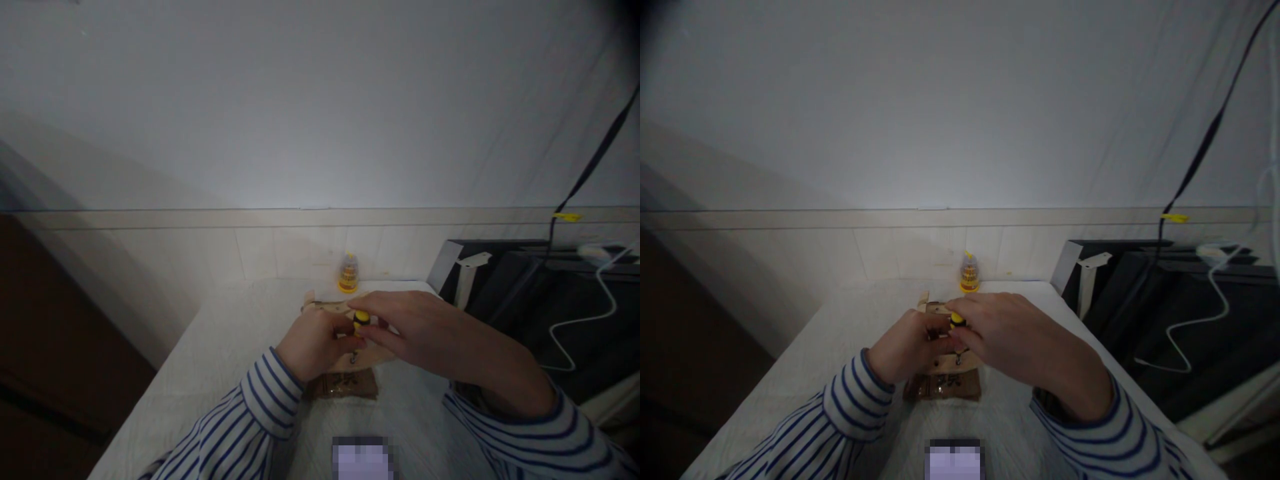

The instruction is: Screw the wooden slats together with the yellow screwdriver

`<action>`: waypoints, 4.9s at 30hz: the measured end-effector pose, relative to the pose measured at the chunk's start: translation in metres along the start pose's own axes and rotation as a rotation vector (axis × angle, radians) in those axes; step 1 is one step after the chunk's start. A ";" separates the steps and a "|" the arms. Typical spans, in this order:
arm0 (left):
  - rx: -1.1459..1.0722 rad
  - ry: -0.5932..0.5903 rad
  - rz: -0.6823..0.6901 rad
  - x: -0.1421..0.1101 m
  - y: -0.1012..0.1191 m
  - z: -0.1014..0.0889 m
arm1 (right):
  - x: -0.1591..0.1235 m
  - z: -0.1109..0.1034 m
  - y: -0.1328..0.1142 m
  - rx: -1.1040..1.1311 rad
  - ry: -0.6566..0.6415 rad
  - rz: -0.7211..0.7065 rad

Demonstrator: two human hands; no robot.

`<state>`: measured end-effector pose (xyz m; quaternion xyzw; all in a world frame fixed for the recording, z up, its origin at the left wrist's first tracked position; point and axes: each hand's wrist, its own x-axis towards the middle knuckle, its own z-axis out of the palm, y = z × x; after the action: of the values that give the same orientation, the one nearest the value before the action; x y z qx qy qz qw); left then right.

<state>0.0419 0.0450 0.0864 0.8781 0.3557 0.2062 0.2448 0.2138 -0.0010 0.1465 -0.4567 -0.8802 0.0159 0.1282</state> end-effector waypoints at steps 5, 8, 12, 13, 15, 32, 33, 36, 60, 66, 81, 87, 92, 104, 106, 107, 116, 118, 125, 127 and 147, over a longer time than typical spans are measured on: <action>-0.008 -0.013 0.008 0.000 -0.002 0.000 | -0.003 -0.002 0.000 0.019 0.017 -0.050; -0.018 -0.004 0.028 0.000 -0.003 0.002 | -0.003 -0.001 0.001 0.035 0.028 -0.063; -0.019 0.003 0.046 0.000 -0.003 0.002 | -0.002 -0.001 0.001 0.046 0.006 -0.053; -0.018 0.001 0.046 0.000 -0.003 0.001 | -0.002 -0.001 0.001 0.045 0.003 -0.048; -0.017 -0.008 0.041 0.000 -0.002 0.001 | -0.001 0.000 0.001 0.036 0.011 -0.040; 0.020 -0.018 0.151 -0.002 -0.001 0.002 | -0.001 -0.002 -0.001 -0.053 -0.011 0.046; 0.013 -0.021 0.159 -0.003 0.000 0.002 | -0.002 -0.002 -0.001 -0.057 -0.018 0.053; -0.012 -0.010 0.189 -0.003 0.001 0.002 | -0.002 -0.002 0.000 -0.066 -0.019 0.066; 0.066 0.084 0.075 -0.001 0.002 0.007 | -0.004 -0.002 -0.001 -0.028 0.020 -0.003; 0.064 0.081 0.096 -0.002 0.000 0.008 | -0.004 -0.003 0.000 -0.005 -0.011 -0.011; 0.017 0.026 0.197 -0.002 0.000 0.006 | -0.005 0.003 0.005 -0.048 0.034 0.017; 0.001 0.006 0.209 -0.002 -0.001 0.006 | -0.004 0.003 0.003 -0.051 0.020 0.039; -0.023 0.014 0.195 -0.003 0.001 0.006 | -0.002 0.002 0.003 -0.038 0.017 0.039; -0.012 0.050 0.047 -0.003 0.004 0.007 | -0.001 0.002 0.007 -0.057 0.025 0.049; -0.020 0.065 0.030 -0.002 0.002 0.009 | -0.001 0.001 0.006 -0.049 0.013 0.058; -0.029 0.069 0.023 -0.002 0.001 0.010 | -0.001 0.001 0.005 -0.048 0.010 0.060; -0.070 0.087 0.032 -0.002 -0.001 0.013 | -0.004 -0.009 0.001 0.041 -0.004 -0.008; -0.077 0.080 0.027 -0.002 0.000 0.012 | -0.005 -0.008 0.002 0.055 -0.004 -0.016; 0.004 0.063 0.016 -0.002 0.004 0.007 | -0.003 -0.002 0.008 0.070 0.019 -0.025; 0.013 0.056 0.029 -0.002 0.003 0.007 | -0.002 -0.002 0.008 0.057 0.008 -0.009; -0.065 0.013 0.132 -0.002 0.000 0.009 | -0.002 0.002 0.009 -0.068 0.017 0.045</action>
<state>0.0456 0.0411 0.0789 0.8898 0.2917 0.2393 0.2567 0.2221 0.0027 0.1430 -0.4806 -0.8686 -0.0150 0.1200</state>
